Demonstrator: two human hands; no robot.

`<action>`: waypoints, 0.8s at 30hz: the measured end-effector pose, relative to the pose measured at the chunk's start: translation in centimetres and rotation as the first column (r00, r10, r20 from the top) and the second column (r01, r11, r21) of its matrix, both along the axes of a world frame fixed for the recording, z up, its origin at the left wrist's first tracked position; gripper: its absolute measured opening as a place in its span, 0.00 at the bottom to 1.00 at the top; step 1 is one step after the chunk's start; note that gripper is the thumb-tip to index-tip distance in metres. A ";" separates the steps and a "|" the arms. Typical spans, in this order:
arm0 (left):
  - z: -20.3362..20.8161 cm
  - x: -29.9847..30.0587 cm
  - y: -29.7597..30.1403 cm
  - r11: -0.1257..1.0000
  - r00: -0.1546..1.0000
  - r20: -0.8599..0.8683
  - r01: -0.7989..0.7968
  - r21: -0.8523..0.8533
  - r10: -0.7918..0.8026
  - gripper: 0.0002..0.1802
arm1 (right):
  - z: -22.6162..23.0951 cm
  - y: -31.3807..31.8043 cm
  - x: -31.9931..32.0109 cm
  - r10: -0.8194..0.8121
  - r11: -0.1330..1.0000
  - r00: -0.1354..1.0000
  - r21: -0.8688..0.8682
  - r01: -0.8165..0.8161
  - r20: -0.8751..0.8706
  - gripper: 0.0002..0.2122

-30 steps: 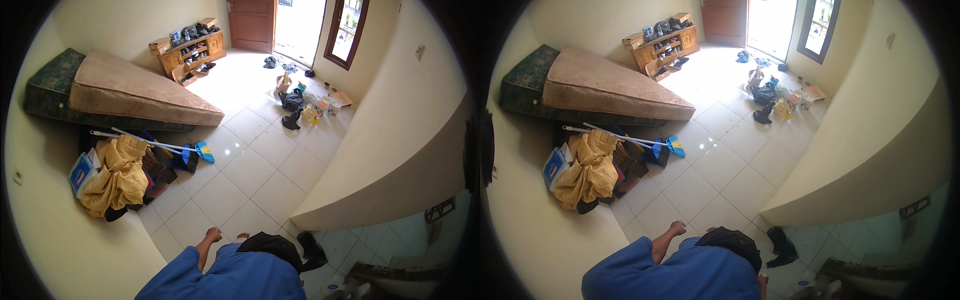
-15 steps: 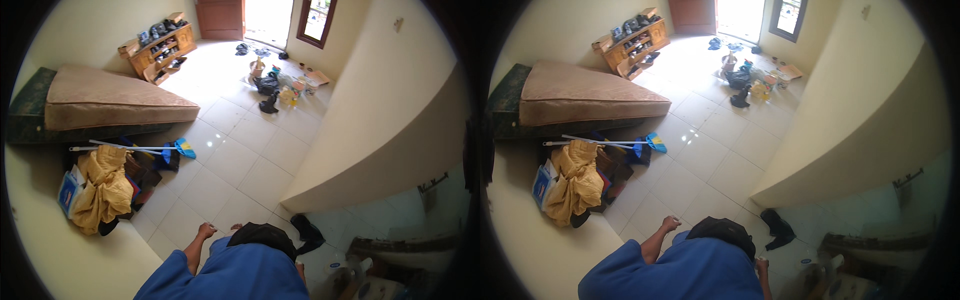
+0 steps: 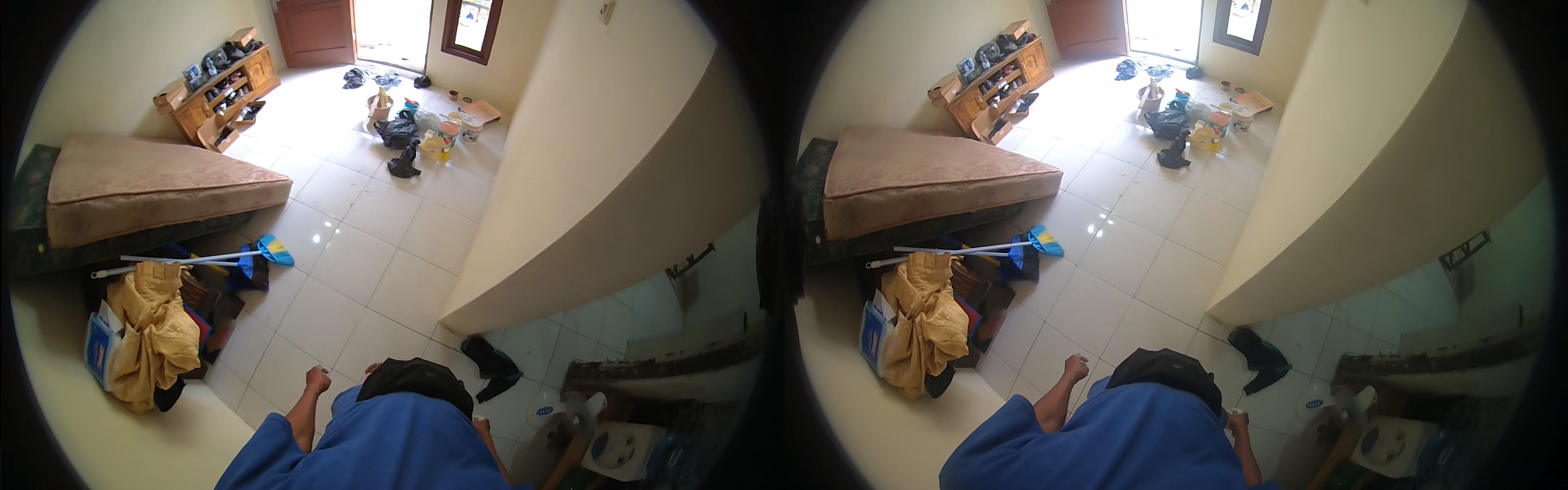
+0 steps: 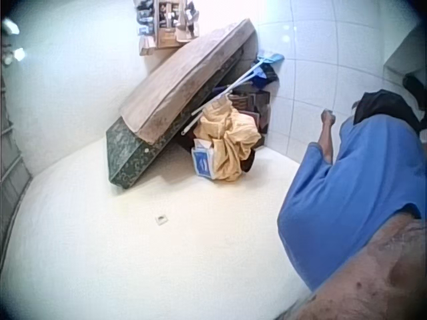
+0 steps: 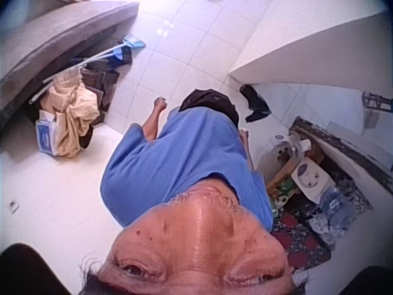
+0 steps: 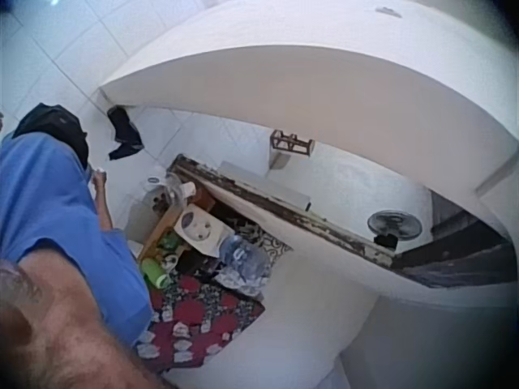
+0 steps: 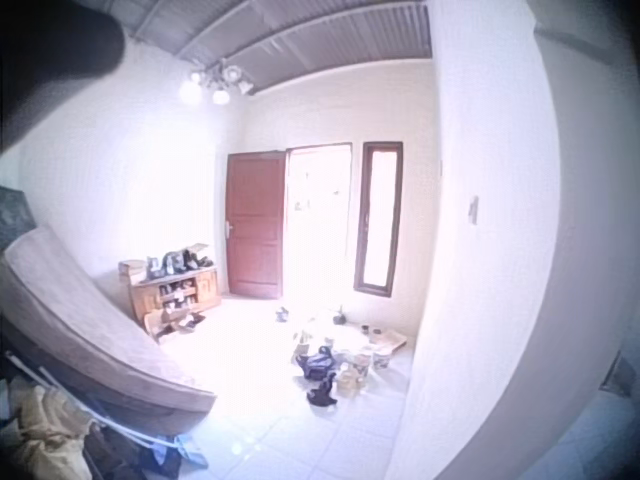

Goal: The person prepares a white mixture by stirring a thick substance in a bucket and then adding a white liquid from a large plastic bag.

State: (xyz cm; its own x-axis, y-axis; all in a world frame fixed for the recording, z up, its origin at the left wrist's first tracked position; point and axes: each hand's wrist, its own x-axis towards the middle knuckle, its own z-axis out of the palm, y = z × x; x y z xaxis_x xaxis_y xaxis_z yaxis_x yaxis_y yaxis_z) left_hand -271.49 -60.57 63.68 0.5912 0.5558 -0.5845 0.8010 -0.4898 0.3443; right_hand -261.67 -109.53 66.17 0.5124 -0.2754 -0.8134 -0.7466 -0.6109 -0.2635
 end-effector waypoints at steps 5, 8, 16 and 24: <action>1.1 -0.1 -0.3 0.999 0.996 -0.087 -0.033 -0.018 0.032 0.18 | 1.3 -0.4 -0.8 -0.034 0.999 0.999 0.007 0.034 -0.041 0.19; 0.3 -0.3 0.1 0.997 0.997 -0.062 -0.055 -0.055 0.052 0.18 | 3.3 1.3 -0.2 -0.063 0.997 0.997 -0.053 0.061 -0.037 0.18; -1.8 1.9 1.8 0.997 0.999 0.007 -0.040 -0.059 0.040 0.16 | 1.2 2.1 0.8 -0.017 1.000 0.999 -0.024 0.018 0.046 0.18; -1.5 2.7 5.3 0.988 0.993 0.044 -0.102 -0.112 0.107 0.16 | 2.2 6.8 2.3 0.002 0.998 0.999 -0.070 -0.004 -0.035 0.19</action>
State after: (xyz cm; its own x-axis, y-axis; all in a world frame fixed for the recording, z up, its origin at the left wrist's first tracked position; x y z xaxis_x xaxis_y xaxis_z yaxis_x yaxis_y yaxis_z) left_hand -268.81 -55.26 62.15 0.5632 0.5505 -0.6163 0.8262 -0.3613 0.4323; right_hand -259.38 -102.68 68.36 0.4853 -0.3309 -0.8093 -0.7526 -0.6293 -0.1940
